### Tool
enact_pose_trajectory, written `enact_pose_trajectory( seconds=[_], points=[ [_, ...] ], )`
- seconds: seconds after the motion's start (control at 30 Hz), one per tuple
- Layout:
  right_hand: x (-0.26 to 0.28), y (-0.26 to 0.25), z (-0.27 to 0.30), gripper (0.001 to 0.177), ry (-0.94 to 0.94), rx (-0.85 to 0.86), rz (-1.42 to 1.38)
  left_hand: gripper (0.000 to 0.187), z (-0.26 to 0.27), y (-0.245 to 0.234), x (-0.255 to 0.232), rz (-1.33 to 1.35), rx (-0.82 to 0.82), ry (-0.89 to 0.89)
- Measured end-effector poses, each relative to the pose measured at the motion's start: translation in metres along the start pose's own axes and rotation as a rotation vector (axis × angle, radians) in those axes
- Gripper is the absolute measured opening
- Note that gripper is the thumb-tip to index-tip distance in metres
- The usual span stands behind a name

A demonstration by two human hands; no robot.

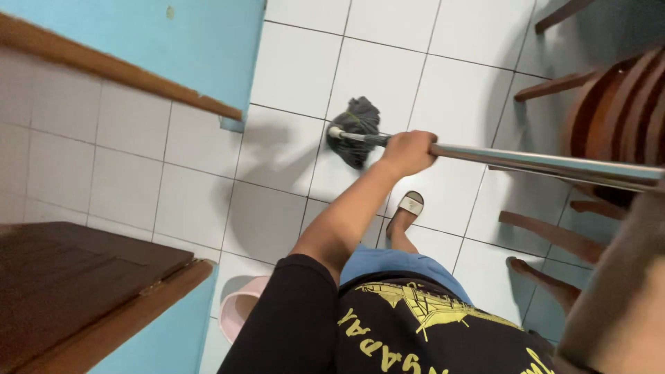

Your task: Mop a tiled floor in a dining area using a mop and a bucket.

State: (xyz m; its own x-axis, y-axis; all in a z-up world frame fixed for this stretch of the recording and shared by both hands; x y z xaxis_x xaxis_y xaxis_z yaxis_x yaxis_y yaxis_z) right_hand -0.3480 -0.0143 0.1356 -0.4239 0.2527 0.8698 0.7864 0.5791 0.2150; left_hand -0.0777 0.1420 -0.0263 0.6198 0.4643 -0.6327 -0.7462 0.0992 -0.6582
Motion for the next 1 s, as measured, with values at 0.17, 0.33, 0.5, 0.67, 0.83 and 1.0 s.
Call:
enact_pose_trajectory(
  seconds=[0.17,0.33,0.5,0.67,0.83,1.0],
  points=[
    [0.001,0.171,0.021,0.033,-0.023,-0.042,-0.051,0.009,0.051,-0.013,0.159,-0.04,-0.068,-0.137],
    [-0.022,0.233,0.079,0.032,0.28,0.019,-0.164,0.01,0.078,-0.02,0.252,-0.179,0.001,-0.386],
    [-0.016,0.196,0.088,0.018,0.45,0.115,-0.051,0.027,0.075,0.007,0.248,-0.175,0.111,-0.414],
    [0.021,0.178,0.106,0.023,0.573,0.403,-0.155,0.042,0.082,0.057,0.249,-0.265,0.174,-0.509],
    [0.041,0.125,0.167,0.026,0.625,0.334,-0.137,0.037,0.1,0.088,0.184,-0.67,0.264,-0.57],
    [0.143,0.025,0.156,0.026,0.418,0.112,0.0,0.026,0.087,0.161,0.047,-0.251,0.101,-0.22]
  ],
)
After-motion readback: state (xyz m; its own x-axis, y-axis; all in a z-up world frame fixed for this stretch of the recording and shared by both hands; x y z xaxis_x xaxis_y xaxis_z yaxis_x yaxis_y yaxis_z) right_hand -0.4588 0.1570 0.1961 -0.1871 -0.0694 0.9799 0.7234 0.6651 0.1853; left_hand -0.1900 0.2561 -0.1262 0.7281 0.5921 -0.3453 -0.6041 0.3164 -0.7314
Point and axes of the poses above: each hand's wrist, its own z-axis away from the middle knuckle, its own y-axis out of the palm, x = y × z, the point moved 3 cm from there along -z, towards the middle knuckle, and after that the axes turned 5 degrees about -y, right-handed, at the moved point
